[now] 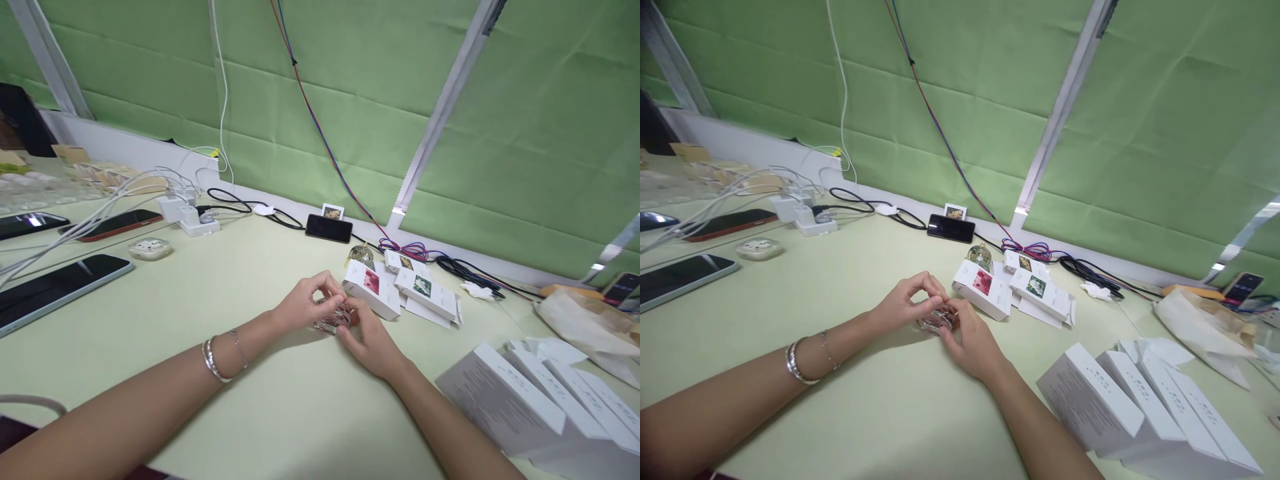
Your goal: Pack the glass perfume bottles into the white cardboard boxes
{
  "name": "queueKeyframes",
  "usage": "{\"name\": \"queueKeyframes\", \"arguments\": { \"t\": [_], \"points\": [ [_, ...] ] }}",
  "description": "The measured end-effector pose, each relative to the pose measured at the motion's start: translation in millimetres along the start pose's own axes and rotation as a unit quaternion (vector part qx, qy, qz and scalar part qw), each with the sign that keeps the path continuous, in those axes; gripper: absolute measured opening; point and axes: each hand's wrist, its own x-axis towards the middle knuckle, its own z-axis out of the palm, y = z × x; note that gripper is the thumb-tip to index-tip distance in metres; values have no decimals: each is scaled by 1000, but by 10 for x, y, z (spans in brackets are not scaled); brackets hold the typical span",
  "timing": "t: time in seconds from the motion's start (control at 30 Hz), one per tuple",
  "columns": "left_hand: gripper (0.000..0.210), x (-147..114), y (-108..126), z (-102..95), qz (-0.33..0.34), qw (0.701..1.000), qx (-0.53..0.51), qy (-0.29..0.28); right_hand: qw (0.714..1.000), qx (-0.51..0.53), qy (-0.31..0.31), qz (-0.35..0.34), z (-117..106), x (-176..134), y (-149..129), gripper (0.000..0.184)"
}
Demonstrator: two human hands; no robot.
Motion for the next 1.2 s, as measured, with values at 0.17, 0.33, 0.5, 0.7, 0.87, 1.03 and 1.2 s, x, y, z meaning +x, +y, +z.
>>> {"name": "queueKeyframes", "arguments": {
  "t": [0.17,0.33,0.5,0.7,0.87,1.03,1.2],
  "points": [
    [14,13,-26,-9,-2,1000,-26,2,1000,3,-9,13,-6,6,-20,39],
    [15,21,-71,-6,-10,999,-47,-4,1000,1,-8,15,-1,0,-9,37],
    [12,20,-43,-12,31,999,4,11,1000,7,-11,12,3,-3,-4,37],
    [8,21,-14,-17,158,975,140,67,999,28,-13,11,11,4,8,38],
    [10,24,-38,-19,201,963,162,76,999,34,-19,17,7,6,0,37],
    [10,25,-33,-22,194,965,159,74,999,29,-17,14,3,6,-10,38],
    [12,31,-20,-11,195,964,166,74,999,25,-14,14,6,8,-2,36]
  ]
}}
